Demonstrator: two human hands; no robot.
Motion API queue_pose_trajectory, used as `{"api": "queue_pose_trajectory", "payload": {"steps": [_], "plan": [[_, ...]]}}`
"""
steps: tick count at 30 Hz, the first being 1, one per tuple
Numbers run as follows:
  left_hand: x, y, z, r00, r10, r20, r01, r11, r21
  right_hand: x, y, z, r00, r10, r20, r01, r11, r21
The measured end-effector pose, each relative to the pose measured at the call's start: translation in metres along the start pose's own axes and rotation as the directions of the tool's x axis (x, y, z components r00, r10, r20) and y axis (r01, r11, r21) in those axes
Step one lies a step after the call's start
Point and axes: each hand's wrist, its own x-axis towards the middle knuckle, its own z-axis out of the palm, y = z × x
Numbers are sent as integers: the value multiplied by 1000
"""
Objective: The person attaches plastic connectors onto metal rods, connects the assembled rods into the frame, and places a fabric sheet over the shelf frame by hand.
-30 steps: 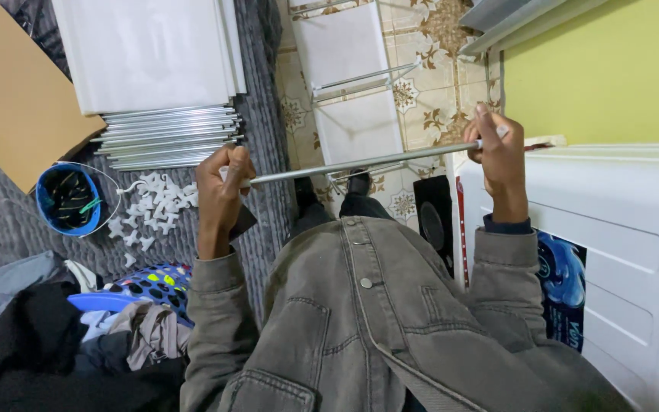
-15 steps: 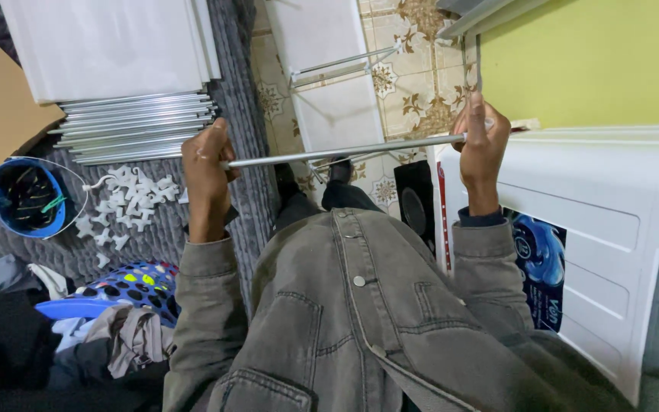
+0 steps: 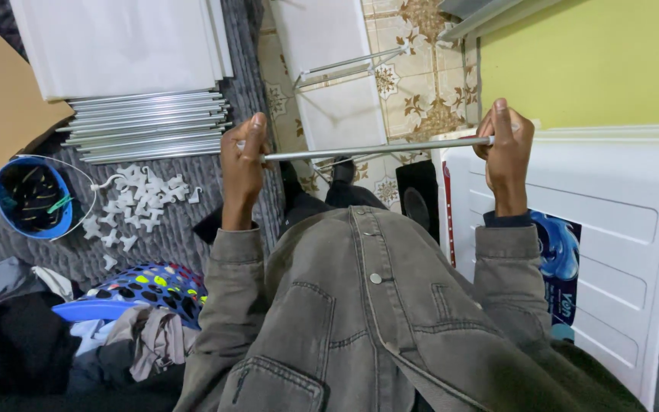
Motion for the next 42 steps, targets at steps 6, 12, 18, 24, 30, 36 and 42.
{"api": "queue_pose_trajectory", "payload": {"steps": [6,12,18,24,30,36,42], "plan": [[16,-33,-27,986,-169,11,169,986,6,-18,1,21,997,78,-23,-80,992,-93],[21,-45,-34,985,-170,25,167,982,83,-36,3,30,986,157,-59,-161,985,-63],[16,-58,-31,976,-217,10,211,958,196,-39,11,28,976,182,-116,-192,977,-90],[2,-76,-31,977,-211,-17,210,955,211,-33,26,30,968,212,-138,-222,973,-59],[-14,-76,-10,974,-214,70,202,969,144,-5,80,13,965,229,-127,-155,890,428],[-40,-104,19,982,-190,-19,182,961,-211,27,160,-7,947,316,57,-258,642,722],[-55,-167,83,962,-256,-99,229,947,-224,24,180,15,841,452,296,-530,584,614]]}}
